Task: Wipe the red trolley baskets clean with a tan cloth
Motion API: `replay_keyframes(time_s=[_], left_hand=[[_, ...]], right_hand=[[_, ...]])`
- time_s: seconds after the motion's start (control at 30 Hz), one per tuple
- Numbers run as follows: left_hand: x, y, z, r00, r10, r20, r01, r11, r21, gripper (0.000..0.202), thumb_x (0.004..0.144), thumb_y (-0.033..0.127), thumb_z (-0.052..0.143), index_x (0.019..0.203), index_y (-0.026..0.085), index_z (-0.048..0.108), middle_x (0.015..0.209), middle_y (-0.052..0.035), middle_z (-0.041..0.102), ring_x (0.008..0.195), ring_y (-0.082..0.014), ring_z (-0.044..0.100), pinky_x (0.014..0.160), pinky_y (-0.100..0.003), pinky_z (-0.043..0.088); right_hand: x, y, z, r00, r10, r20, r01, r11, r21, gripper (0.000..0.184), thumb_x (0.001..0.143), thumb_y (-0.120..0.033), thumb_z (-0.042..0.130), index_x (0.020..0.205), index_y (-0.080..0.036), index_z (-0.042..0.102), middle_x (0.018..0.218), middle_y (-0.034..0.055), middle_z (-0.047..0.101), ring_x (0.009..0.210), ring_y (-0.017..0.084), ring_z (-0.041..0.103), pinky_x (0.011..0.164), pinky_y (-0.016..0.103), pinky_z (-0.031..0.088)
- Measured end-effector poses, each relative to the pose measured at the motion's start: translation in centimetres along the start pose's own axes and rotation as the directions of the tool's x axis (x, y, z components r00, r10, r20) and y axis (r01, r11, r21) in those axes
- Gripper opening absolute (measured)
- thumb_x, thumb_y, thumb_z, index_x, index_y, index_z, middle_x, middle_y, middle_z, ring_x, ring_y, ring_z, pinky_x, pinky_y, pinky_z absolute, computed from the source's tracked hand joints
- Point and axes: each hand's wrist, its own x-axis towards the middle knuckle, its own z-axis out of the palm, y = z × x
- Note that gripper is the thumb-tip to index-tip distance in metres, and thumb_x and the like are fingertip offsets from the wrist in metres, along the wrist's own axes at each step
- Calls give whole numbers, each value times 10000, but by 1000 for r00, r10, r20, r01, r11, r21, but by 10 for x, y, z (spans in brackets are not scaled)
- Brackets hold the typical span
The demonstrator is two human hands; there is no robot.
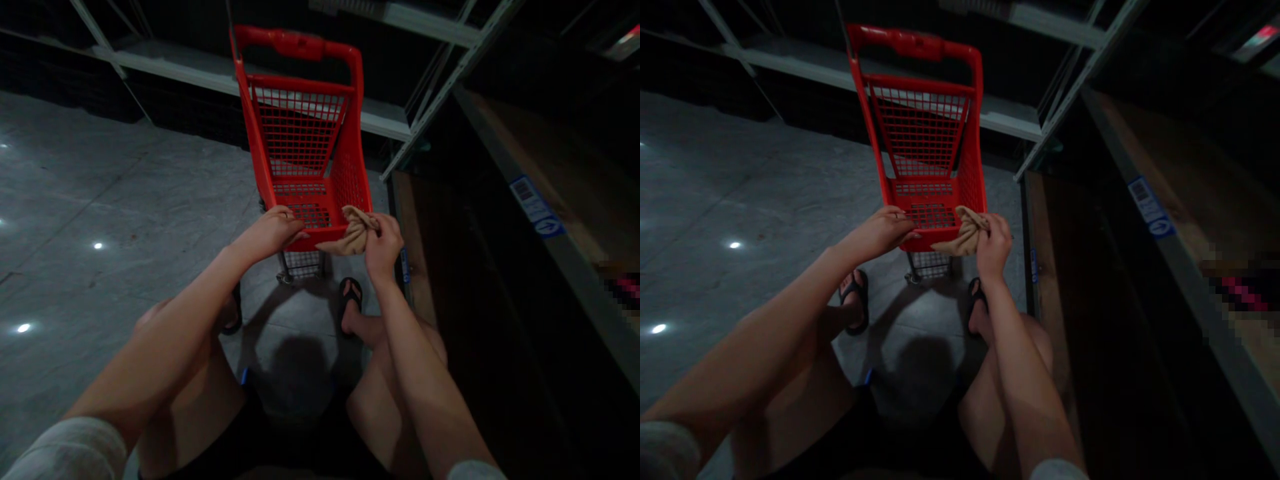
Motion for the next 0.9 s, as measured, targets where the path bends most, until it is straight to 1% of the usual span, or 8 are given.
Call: replay_keyframes(time_s=[0.07,0.13,0.3,0.4,0.53,0.67,0.8,0.9], left_hand=[[1,3,2,1000,-10,-3,10,1000,13,376,1075,371,424,883,171,678,790,-63,714,806,-190,669,974,-359,466],[3,7,5,1000,-30,-7,31,999,36,390,1076,377,416,892,162,684,803,-77,720,794,-197,675,970,-366,471],[12,18,13,996,-90,23,89,995,47,297,1026,238,466,877,139,703,832,-113,734,819,-214,702,978,-381,476],[12,20,9,996,-56,65,53,997,51,290,1023,226,462,928,122,716,858,-127,742,855,-222,712,991,-391,478],[1,15,-6,1000,14,8,-14,1000,2,340,1062,271,410,1244,165,677,1129,-125,758,1094,-217,694,1094,-401,435],[-6,3,-16,1000,17,-15,-17,1000,-20,361,1067,389,441,1231,185,690,1281,-113,727,1260,-243,633,1190,-452,366],[-2,0,-8,999,41,-28,-42,998,-53,342,1064,370,443,1073,177,725,1137,-96,762,1138,-221,671,1154,-432,416],[4,3,2,998,29,-58,-31,999,-34,323,1048,331,465,966,174,735,1008,-97,766,1019,-217,683,1121,-434,454]], right_hand=[[5,6,0,998,42,-54,-42,999,-10,307,877,-120,480,1001,-232,737,1042,80,688,1010,224,661,966,398,542],[-5,-3,9,998,48,-45,-47,999,14,291,889,-125,493,1019,-233,731,1055,77,666,1019,216,655,970,385,542],[-59,-57,46,982,-35,184,2,984,180,315,905,-127,514,1150,-245,673,1123,87,641,1076,216,633,983,363,550],[-65,-65,47,976,-42,214,-1,980,197,352,875,-101,513,1135,-267,684,1153,82,623,1113,226,615,1029,384,532],[-35,-40,23,991,-17,134,-3,988,154,340,841,-83,514,1037,-265,724,1140,75,592,1113,231,603,1046,405,520],[3,-8,8,979,160,-123,-146,983,113,359,805,-72,495,1047,-229,708,1154,91,549,1142,234,588,1080,431,493],[7,-4,22,898,368,-242,-325,925,198,396,792,-70,441,1098,-196,658,1158,93,523,1159,222,580,1101,441,471],[-28,-34,47,911,358,-204,-305,919,251,372,819,-88,411,1109,-208,611,1163,86,513,1121,201,577,1096,436,475]])
